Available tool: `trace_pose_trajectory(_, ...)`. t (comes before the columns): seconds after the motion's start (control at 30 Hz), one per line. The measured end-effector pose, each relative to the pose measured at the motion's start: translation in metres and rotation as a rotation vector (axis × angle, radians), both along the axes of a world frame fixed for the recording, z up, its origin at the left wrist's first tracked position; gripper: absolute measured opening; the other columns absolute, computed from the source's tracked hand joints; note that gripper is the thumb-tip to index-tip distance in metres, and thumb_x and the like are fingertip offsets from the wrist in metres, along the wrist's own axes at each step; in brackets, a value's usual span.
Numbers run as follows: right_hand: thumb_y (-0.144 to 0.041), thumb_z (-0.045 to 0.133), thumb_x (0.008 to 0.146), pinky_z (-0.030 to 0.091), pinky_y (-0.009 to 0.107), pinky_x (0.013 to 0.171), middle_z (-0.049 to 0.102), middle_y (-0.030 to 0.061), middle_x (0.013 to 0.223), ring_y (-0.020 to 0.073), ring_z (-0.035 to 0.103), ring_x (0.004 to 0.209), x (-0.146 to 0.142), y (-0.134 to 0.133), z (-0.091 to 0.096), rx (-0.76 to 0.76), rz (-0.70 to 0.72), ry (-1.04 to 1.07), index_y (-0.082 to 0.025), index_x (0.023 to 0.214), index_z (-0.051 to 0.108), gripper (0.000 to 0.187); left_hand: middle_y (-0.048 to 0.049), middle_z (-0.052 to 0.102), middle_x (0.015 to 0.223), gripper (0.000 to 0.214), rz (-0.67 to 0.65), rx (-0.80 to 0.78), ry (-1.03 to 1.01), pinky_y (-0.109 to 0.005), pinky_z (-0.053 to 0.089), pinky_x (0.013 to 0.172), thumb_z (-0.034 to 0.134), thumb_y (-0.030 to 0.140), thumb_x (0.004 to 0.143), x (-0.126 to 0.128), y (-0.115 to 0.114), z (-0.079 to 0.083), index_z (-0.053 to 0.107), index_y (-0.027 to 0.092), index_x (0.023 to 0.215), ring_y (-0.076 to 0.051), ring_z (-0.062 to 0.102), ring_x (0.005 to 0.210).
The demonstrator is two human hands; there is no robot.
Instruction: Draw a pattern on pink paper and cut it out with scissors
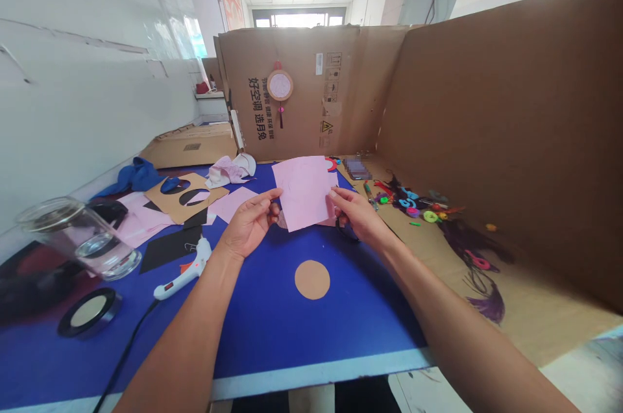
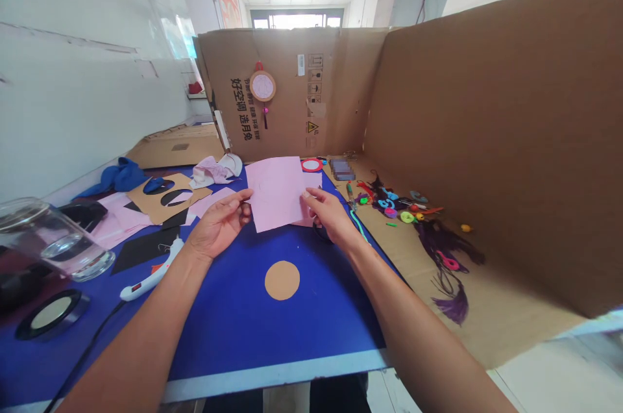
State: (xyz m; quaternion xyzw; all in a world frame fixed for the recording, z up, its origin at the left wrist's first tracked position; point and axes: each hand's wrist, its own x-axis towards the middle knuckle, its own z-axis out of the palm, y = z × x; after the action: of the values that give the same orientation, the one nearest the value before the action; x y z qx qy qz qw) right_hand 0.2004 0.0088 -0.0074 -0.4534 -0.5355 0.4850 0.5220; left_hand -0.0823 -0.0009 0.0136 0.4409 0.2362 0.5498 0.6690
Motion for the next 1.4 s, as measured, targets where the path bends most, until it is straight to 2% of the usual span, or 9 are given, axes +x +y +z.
trace_pose_trajectory(0.2, -0.058, 0.092, 0.068, 0.03, 0.021, 0.04, 0.049, -0.0088, 0.055, 0.0069, 0.036, 0.045, 0.0, -0.003, 0.004, -0.021, 0.005, 0.098, -0.021, 0.084, 0.066, 0.048, -0.0055, 0.079, 0.098, 0.05, 0.082, -0.01, -0.022, -0.025, 0.055, 0.069, 0.101, 0.027, 0.071, 0.005, 0.001, -0.003, 0.084, 0.017, 0.117, -0.014, 0.066, 0.077)
trace_pose_trajectory(0.37, -0.055, 0.093, 0.067, 0.031, 0.02, 0.041, 0.055, -0.0071, 0.055, 0.0069, 0.042, 0.044, -0.003, -0.004, 0.003, -0.028, 0.008, 0.083, -0.021, 0.079, 0.064, 0.046, -0.0054, 0.081, 0.108, 0.057, 0.187, -0.063, -0.013, -0.028, 0.058, 0.074, 0.098, 0.025, 0.074, 0.014, 0.004, -0.013, 0.076, 0.022, 0.127, -0.017, 0.071, 0.086)
trace_pose_trajectory(0.67, -0.049, 0.096, 0.067, 0.049, 0.02, 0.049, 0.069, -0.0008, 0.063, 0.0122, 0.062, 0.055, -0.016, -0.006, -0.005, -0.083, 0.056, 0.108, -0.021, 0.08, 0.064, 0.044, -0.0117, 0.085, 0.106, 0.034, 0.155, -0.147, 0.018, -0.035, 0.066, 0.081, 0.094, 0.021, 0.079, 0.034, -0.001, -0.029, 0.078, 0.015, 0.108, -0.021, 0.078, 0.085)
trace_pose_trajectory(0.83, -0.044, 0.093, 0.07, 0.056, 0.022, 0.053, 0.071, 0.0005, 0.065, 0.0135, 0.066, 0.057, -0.027, -0.009, -0.007, -0.115, 0.101, 0.099, -0.021, 0.08, 0.063, 0.039, -0.0164, 0.085, 0.116, 0.032, 0.171, -0.18, -0.007, -0.037, 0.066, 0.085, 0.087, 0.018, 0.086, 0.038, 0.001, -0.037, 0.077, 0.015, 0.116, -0.027, 0.082, 0.1)
trace_pose_trajectory(0.97, -0.036, 0.083, 0.081, 0.056, 0.023, 0.055, 0.074, 0.0024, 0.072, 0.0148, 0.069, 0.061, -0.022, -0.009, 0.0, -0.091, 0.054, -0.082, -0.021, 0.085, 0.068, 0.022, -0.016, 0.085, 0.121, 0.038, 0.187, -0.185, -0.003, -0.04, 0.067, 0.089, 0.082, 0.016, 0.09, 0.038, 0.002, -0.038, 0.075, 0.016, 0.127, -0.027, 0.082, 0.103)
trace_pose_trajectory(1.07, -0.029, 0.072, 0.089, 0.055, 0.026, 0.058, 0.078, 0.0045, 0.081, 0.0175, 0.07, 0.063, 0.0, -0.007, 0.011, -0.017, -0.13, -0.331, -0.021, 0.091, 0.071, 0.008, -0.016, 0.085, 0.119, 0.035, 0.199, -0.196, 0.007, -0.041, 0.067, 0.089, 0.081, 0.015, 0.091, 0.035, 0.003, -0.037, 0.076, 0.015, 0.125, -0.027, 0.083, 0.102)
trace_pose_trajectory(1.13, -0.026, 0.066, 0.093, 0.057, 0.03, 0.071, 0.081, 0.0069, 0.09, 0.0219, 0.074, 0.078, 0.02, -0.005, 0.021, 0.118, -0.324, -0.646, -0.022, 0.1, 0.077, 0.013, -0.0155, 0.085, 0.115, 0.033, 0.196, -0.2, 0.011, -0.04, 0.068, 0.087, 0.081, 0.016, 0.09, 0.034, 0.003, -0.036, 0.076, 0.015, 0.123, -0.027, 0.083, 0.099)
trace_pose_trajectory(1.23, -0.026, 0.067, 0.093, 0.055, 0.038, 0.086, 0.084, 0.0134, 0.108, 0.032, 0.077, 0.103, 0.05, 0.004, 0.036, 0.096, -0.468, -1.059, -0.022, 0.111, 0.082, 0.024, -0.015, 0.086, 0.112, 0.031, 0.191, -0.187, 0.016, -0.039, 0.068, 0.084, 0.081, 0.017, 0.09, 0.032, 0.003, -0.034, 0.077, 0.015, 0.12, -0.027, 0.083, 0.095)
trace_pose_trajectory(1.4, -0.026, 0.065, 0.094, 0.056, 0.042, 0.084, 0.082, 0.0211, 0.119, 0.0376, 0.078, 0.106, 0.078, 0.031, 0.051, -0.07, -0.538, -1.29, -0.021, 0.127, 0.081, 0.037, -0.0174, 0.085, 0.111, 0.024, 0.186, -0.169, 0.028, -0.041, 0.068, 0.085, 0.082, 0.019, 0.088, 0.03, 0.004, -0.033, 0.077, 0.013, 0.11, -0.029, 0.083, 0.095)
